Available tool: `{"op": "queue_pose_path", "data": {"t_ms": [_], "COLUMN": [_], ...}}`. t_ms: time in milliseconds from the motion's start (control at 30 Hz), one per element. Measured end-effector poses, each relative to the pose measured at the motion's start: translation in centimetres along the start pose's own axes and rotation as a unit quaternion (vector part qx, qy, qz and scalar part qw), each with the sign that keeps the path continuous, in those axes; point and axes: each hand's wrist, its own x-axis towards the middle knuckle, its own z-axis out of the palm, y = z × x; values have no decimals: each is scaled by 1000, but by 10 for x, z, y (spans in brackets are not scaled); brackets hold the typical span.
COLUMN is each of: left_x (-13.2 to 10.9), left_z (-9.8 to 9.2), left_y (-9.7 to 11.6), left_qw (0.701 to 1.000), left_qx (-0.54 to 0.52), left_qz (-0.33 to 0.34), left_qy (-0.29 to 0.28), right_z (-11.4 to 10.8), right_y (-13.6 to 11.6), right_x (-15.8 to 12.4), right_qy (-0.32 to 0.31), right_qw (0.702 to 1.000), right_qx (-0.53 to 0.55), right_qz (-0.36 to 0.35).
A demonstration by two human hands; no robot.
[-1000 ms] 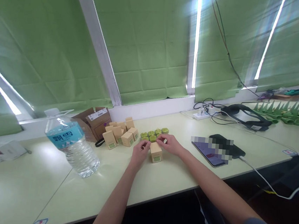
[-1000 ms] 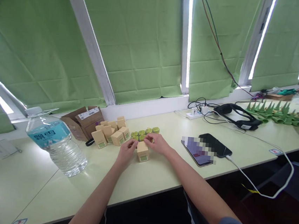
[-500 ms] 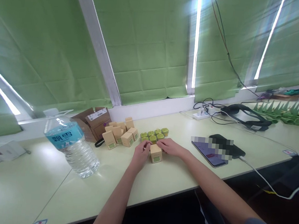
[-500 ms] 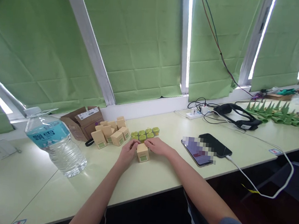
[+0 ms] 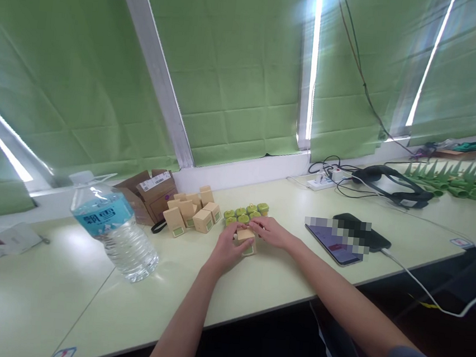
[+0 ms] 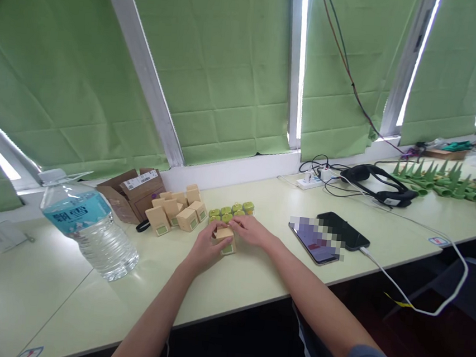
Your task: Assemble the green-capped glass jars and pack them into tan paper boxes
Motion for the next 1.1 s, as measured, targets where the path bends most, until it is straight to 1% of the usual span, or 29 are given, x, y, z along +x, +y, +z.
{"op": "queue_pose_path", "data": {"t_ms": [67, 133, 167, 200, 267, 333, 367, 400, 467, 500, 567, 667, 700, 767, 867, 1100], "left_x": [1, 4, 6, 8, 12, 15, 16, 16, 16, 16, 16, 17, 17, 18, 19, 20], "left_z": [-2, -5, -8, -11, -18, -26, -31, -36, -46, -50, -58, -63, -64, -63, -60, -57], "left_y": [-2, -7, -9, -12, -18, -23, -25, -28, -34, -38, -49, -67, -73, -82, -91, -96], "left_qw": [999, 996, 992, 986, 961, 925, 907, 891, 868, 859, 850, 853, 857, 863, 869, 867], "left_qx": [17, 48, 66, 81, 106, 129, 139, 145, 144, 139, 125, 84, 74, 64, 60, 59], "left_qz": [17, 38, 46, 48, 41, 13, -9, -37, -99, -132, -195, -293, -304, -299, -274, -276], "left_qy": [22, 63, 95, 139, 251, 358, 397, 429, 465, 475, 473, 423, 410, 402, 408, 411], "right_z": [0, 0, 0, 1, 1, 2, 2, 3, 3, 3, 2, 2, 2, 2, 3, 4], "right_y": [0, 2, 3, 5, 7, 8, 8, 8, 7, 6, 5, 5, 5, 5, 5, 5], "right_x": [0, 1, 1, 2, 2, 2, 2, 2, 2, 1, 1, 1, 1, 1, 0, 0], "right_qy": [10, 19, 23, 25, 24, 21, 18, 16, 12, 11, 10, 8, 7, 4, -3, -6], "right_qw": [1000, 1000, 1000, 1000, 1000, 1000, 1000, 1000, 1000, 1000, 1000, 1000, 1000, 1000, 1000, 1000], "right_qx": [7, 16, 16, 14, 7, 0, -2, -2, -3, -3, -2, -1, 0, 4, 11, 13], "right_qz": [1, 5, 7, 7, 4, 2, 2, 4, 7, 8, 11, 14, 15, 15, 20, 11]}}
